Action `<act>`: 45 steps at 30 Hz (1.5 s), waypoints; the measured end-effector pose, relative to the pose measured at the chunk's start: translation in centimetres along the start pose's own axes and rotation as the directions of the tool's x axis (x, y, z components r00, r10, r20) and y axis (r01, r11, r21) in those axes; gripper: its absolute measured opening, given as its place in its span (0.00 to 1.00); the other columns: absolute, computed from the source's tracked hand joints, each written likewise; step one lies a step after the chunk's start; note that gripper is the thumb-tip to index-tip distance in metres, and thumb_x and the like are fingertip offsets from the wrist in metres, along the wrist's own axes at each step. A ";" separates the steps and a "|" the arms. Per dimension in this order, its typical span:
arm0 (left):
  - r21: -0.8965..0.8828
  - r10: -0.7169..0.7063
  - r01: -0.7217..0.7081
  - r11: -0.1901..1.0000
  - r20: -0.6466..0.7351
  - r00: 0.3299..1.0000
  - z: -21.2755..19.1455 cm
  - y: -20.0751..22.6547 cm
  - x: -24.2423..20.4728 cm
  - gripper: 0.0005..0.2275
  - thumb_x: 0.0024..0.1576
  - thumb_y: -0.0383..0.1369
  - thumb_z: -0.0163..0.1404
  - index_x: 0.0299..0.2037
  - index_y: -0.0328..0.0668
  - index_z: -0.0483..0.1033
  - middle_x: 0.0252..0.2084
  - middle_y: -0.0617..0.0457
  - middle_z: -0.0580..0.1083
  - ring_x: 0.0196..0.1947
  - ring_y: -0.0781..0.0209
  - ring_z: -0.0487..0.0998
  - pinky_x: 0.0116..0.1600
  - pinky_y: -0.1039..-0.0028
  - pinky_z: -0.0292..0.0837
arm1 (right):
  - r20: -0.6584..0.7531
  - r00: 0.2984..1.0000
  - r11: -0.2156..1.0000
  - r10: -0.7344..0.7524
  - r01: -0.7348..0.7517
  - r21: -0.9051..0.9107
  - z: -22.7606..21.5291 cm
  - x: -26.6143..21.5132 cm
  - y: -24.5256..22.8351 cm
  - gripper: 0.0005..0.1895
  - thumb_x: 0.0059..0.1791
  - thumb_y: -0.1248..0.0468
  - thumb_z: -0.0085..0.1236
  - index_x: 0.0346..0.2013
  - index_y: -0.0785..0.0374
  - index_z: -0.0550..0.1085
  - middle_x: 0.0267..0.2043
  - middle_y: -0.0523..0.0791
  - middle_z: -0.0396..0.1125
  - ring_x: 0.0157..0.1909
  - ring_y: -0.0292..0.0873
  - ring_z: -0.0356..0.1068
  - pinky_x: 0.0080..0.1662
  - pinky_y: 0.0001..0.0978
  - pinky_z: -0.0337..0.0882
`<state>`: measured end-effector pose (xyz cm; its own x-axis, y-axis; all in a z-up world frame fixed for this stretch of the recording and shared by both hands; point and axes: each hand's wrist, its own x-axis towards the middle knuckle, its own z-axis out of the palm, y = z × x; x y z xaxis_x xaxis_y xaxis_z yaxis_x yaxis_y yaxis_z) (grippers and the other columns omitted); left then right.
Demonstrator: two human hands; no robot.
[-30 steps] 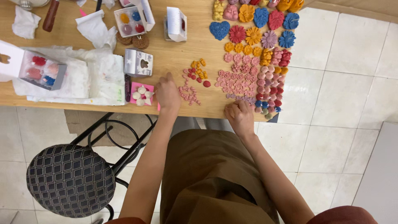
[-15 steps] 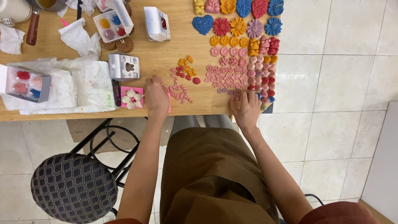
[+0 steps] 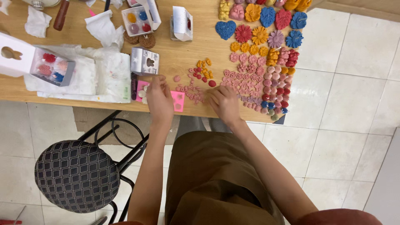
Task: The person organizes small flower-shaped candles on a wooden table, moving them by hand to form neat rows and clusters alongside various molds and containers.
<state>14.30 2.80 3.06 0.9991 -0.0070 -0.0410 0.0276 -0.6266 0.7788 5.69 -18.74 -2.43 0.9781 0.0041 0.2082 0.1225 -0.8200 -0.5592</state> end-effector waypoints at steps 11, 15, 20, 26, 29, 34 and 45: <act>-0.107 -0.117 0.118 0.987 0.018 0.993 -5.3 1.8 -5.1 0.08 0.61 0.21 0.49 0.49 0.31 0.71 0.45 0.40 0.78 0.42 0.49 0.82 0.42 0.64 0.78 | 0.176 0.956 0.971 -0.234 0.239 -0.004 7.2 6.7 -2.0 0.05 0.44 0.60 0.66 0.33 0.55 0.82 0.39 0.42 0.69 0.51 0.48 0.68 0.50 0.46 0.66; -0.116 -0.140 0.142 0.983 0.027 0.990 -4.6 0.9 -6.1 0.07 0.62 0.22 0.51 0.48 0.32 0.72 0.44 0.40 0.77 0.42 0.48 0.82 0.40 0.65 0.79 | 0.196 0.928 0.939 -0.317 0.337 -0.076 7.1 7.7 -1.7 0.07 0.43 0.57 0.67 0.31 0.56 0.81 0.39 0.44 0.68 0.51 0.49 0.67 0.54 0.47 0.65; -0.148 -0.120 0.126 0.981 0.043 0.992 -4.0 0.6 -6.4 0.07 0.61 0.22 0.50 0.48 0.32 0.72 0.46 0.40 0.77 0.43 0.48 0.82 0.43 0.65 0.80 | 0.305 0.878 0.913 -0.368 0.403 -0.060 6.9 8.2 -1.5 0.06 0.44 0.61 0.65 0.34 0.54 0.83 0.46 0.40 0.70 0.52 0.45 0.66 0.57 0.43 0.64; -0.090 -0.128 0.136 0.987 0.093 0.987 -3.5 1.7 -6.7 0.08 0.62 0.23 0.50 0.49 0.31 0.72 0.47 0.40 0.76 0.44 0.48 0.81 0.45 0.64 0.79 | 0.264 0.836 0.857 -0.481 0.512 -0.059 7.2 8.2 -0.7 0.04 0.43 0.61 0.63 0.31 0.53 0.83 0.52 0.38 0.71 0.56 0.44 0.65 0.56 0.40 0.63; -0.083 -0.086 0.096 0.992 0.115 0.990 -3.6 2.1 -6.7 0.08 0.62 0.23 0.50 0.50 0.32 0.72 0.48 0.40 0.76 0.43 0.48 0.81 0.44 0.64 0.79 | 0.265 0.836 0.856 -0.481 0.513 -0.065 7.9 8.5 -0.8 0.05 0.47 0.59 0.63 0.30 0.56 0.82 0.50 0.38 0.71 0.55 0.43 0.65 0.56 0.40 0.63; -0.121 -0.088 0.114 0.986 0.204 0.975 -2.4 2.6 -6.9 0.08 0.62 0.23 0.50 0.50 0.33 0.71 0.47 0.42 0.78 0.42 0.48 0.81 0.42 0.64 0.78 | 0.142 0.891 0.900 -0.431 0.435 0.008 6.1 8.7 -1.5 0.13 0.50 0.55 0.66 0.41 0.61 0.80 0.44 0.44 0.67 0.52 0.45 0.65 0.53 0.40 0.63; -0.114 0.247 -0.220 0.969 0.376 0.893 13.7 0.7 -9.2 0.08 0.55 0.22 0.55 0.42 0.35 0.71 0.38 0.42 0.75 0.41 0.40 0.78 0.45 0.55 0.73 | -0.118 0.964 0.944 0.237 -0.258 -0.207 -6.4 -6.4 3.2 0.09 0.42 0.60 0.70 0.33 0.57 0.79 0.45 0.42 0.67 0.47 0.47 0.65 0.45 0.42 0.62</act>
<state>4.74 -8.20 -4.60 0.8871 -0.4546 -0.0795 -0.1900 -0.5167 0.8348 -1.22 -25.03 -0.42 0.9522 -0.2584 0.1629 -0.1713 -0.8932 -0.4157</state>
